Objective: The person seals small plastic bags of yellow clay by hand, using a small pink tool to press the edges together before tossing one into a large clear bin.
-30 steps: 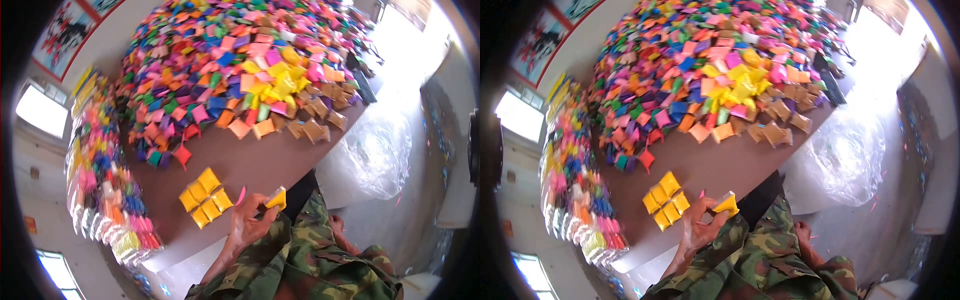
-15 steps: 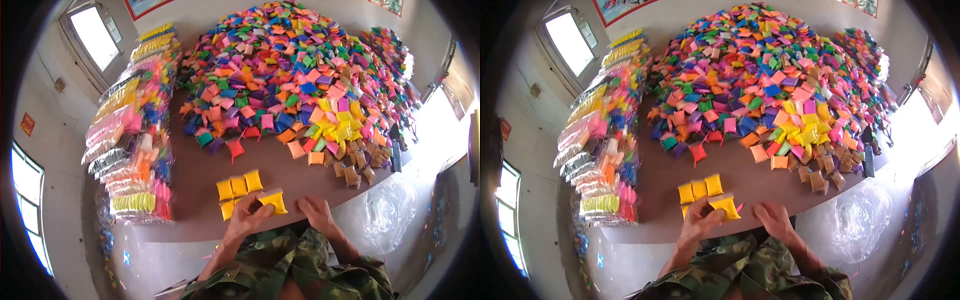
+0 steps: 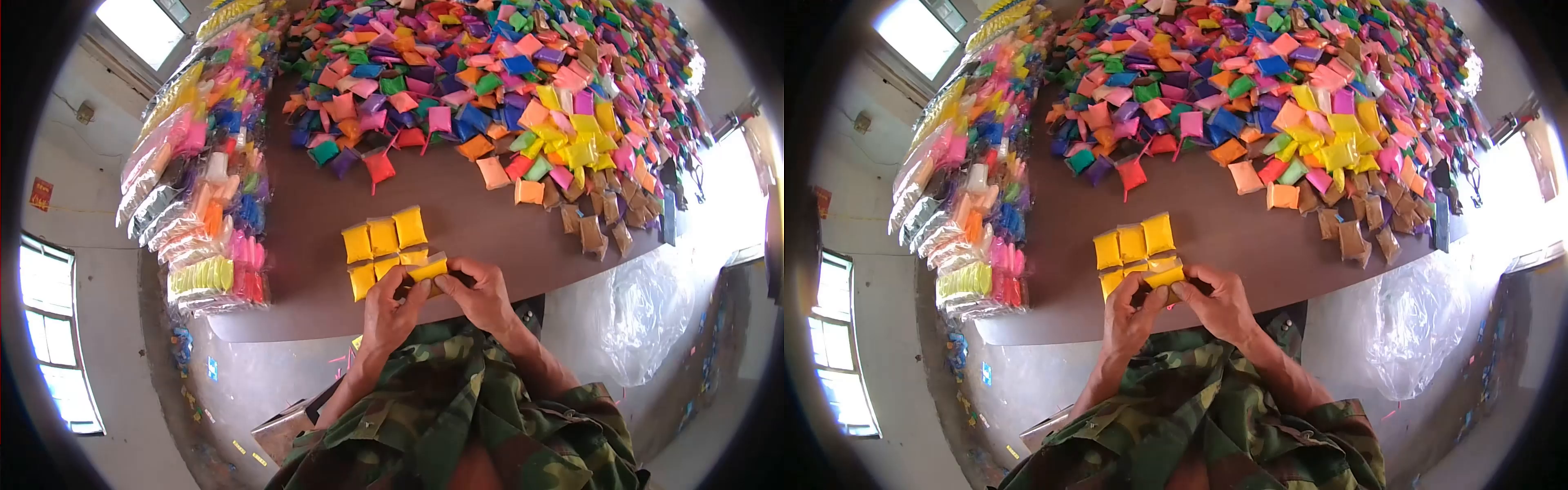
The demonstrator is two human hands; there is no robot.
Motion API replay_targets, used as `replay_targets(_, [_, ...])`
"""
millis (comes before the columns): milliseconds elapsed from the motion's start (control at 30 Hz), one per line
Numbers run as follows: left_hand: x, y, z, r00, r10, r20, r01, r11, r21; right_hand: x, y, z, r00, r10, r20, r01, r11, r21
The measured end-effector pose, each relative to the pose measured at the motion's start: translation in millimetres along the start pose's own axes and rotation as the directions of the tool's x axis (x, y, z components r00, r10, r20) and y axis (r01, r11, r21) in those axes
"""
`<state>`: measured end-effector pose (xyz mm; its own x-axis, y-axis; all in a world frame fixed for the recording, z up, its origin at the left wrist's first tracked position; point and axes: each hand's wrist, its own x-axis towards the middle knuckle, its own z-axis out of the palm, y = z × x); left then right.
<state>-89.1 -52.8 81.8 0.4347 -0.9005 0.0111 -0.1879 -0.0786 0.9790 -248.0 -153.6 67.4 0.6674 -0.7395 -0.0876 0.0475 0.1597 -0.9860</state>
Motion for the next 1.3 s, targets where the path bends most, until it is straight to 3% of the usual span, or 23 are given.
replay_targets(100, [1, 0, 3, 0.997, -0.063, 0.039, 0.066, 0.996, -0.058, -9, 16, -7, 0.997, -0.071, -0.034, 0.061, 0.972, -0.226])
replay_targets(200, [1, -2, 0, 0.983, -0.126, 0.131, 0.127, 0.992, 0.002, -17, 24, -10, 0.997, -0.073, -0.010, 0.070, 0.979, -0.191])
replay_targets(300, [-7, -6, 6, 0.993, -0.040, 0.111, 0.035, 0.998, 0.044, -25, 14, -6, 0.997, 0.077, -0.015, -0.077, 0.997, 0.010])
replay_targets(500, [-16, -10, 13, 0.997, 0.063, 0.033, -0.062, 0.997, -0.041, -34, 16, -3, 0.994, 0.102, 0.028, -0.104, 0.992, 0.075])
replay_targets(600, [-20, -15, 5, 0.985, -0.118, 0.123, 0.121, 0.993, -0.015, -39, 17, -5, 1.000, 0.011, 0.001, -0.011, 0.996, -0.087])
replay_targets(700, [-20, -9, 12, 0.974, -0.176, 0.142, 0.182, 0.983, -0.036, -42, 22, -8, 0.988, -0.152, -0.003, 0.147, 0.961, -0.235])
replay_targets(800, [-24, -14, 15, 0.987, -0.116, 0.108, 0.114, 0.993, 0.028, -45, 23, -13, 0.984, -0.164, 0.063, 0.176, 0.929, -0.324])
replay_targets(900, [-26, -16, 19, 0.987, -0.124, 0.098, 0.124, 0.992, 0.002, -48, 23, -14, 0.995, -0.075, 0.060, 0.088, 0.960, -0.264])
replay_targets(1000, [-27, -12, 23, 0.996, -0.011, 0.086, 0.005, 0.997, 0.074, -49, 22, -9, 0.999, 0.043, 0.014, -0.043, 0.999, 0.005])
replay_targets(1100, [-22, -14, 24, 0.993, 0.030, 0.117, -0.038, 0.997, 0.071, -48, 24, -20, 0.983, 0.137, 0.120, -0.147, 0.985, 0.085])
replay_targets(1200, [-18, -20, 22, 0.982, -0.093, 0.166, 0.080, 0.993, 0.081, -49, 37, -23, 0.982, 0.153, 0.107, -0.159, 0.986, 0.051])
replay_targets(1300, [-18, -23, 25, 0.970, -0.184, 0.157, 0.184, 0.983, 0.012, -50, 33, -32, 0.992, 0.032, 0.125, -0.003, 0.974, -0.225])
